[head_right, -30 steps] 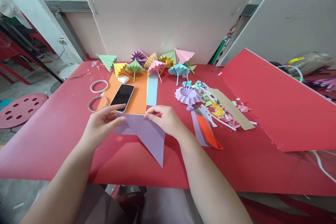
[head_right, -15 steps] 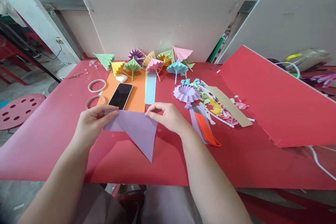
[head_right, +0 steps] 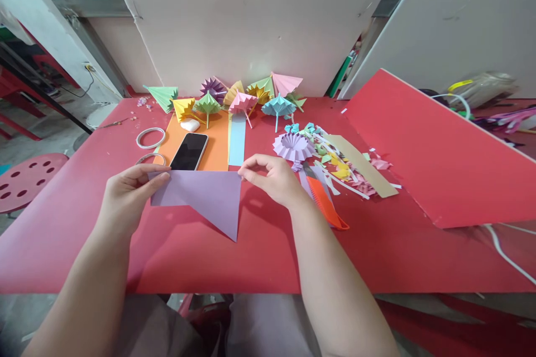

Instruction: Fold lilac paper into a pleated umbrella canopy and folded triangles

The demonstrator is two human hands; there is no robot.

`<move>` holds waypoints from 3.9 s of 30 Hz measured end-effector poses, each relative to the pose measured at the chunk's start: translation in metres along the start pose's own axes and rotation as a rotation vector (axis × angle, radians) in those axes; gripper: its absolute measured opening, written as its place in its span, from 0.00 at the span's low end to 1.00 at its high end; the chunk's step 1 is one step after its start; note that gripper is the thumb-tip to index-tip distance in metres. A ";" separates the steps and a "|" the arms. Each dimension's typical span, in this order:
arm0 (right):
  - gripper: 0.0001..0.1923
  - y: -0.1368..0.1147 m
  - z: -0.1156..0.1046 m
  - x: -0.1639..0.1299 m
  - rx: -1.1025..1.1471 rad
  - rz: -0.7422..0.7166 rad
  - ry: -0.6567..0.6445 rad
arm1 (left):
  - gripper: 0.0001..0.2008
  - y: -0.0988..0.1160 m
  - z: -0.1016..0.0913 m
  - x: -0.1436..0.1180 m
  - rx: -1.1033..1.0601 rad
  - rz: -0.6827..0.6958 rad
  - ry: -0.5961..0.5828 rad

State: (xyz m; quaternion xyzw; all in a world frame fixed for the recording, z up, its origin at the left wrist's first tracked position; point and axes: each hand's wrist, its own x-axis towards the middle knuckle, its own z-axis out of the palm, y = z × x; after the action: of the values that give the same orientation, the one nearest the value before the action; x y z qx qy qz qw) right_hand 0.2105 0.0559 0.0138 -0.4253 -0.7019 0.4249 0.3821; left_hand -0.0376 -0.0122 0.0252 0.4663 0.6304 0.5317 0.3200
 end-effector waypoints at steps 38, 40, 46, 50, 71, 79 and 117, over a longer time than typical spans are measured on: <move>0.12 0.009 0.007 0.001 0.100 0.035 0.026 | 0.10 0.029 0.011 -0.028 -0.026 0.071 -0.100; 0.12 0.009 0.007 0.001 0.099 0.037 0.029 | 0.10 0.029 0.012 -0.029 -0.033 0.069 -0.096; 0.13 0.008 0.007 0.002 0.109 0.045 0.021 | 0.08 0.027 0.012 -0.028 -0.043 0.081 -0.090; 0.11 0.009 0.007 0.001 0.123 0.045 0.012 | 0.08 0.026 0.012 -0.027 -0.084 0.062 -0.107; 0.11 0.012 0.009 0.002 0.136 0.001 0.103 | 0.11 0.017 0.021 -0.027 0.277 0.074 0.142; 0.17 0.006 0.013 -0.004 0.312 -0.019 -0.238 | 0.11 0.012 0.026 -0.018 -0.163 -0.058 -0.105; 0.18 0.058 0.012 -0.022 -0.240 0.326 0.166 | 0.14 -0.027 0.114 -0.022 1.154 0.286 -0.439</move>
State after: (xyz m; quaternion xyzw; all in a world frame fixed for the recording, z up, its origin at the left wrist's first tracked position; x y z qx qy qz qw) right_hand 0.2227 0.0482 -0.0477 -0.6092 -0.6354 0.3579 0.3115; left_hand 0.0665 0.0103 -0.0291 0.7415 0.6669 0.0357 0.0649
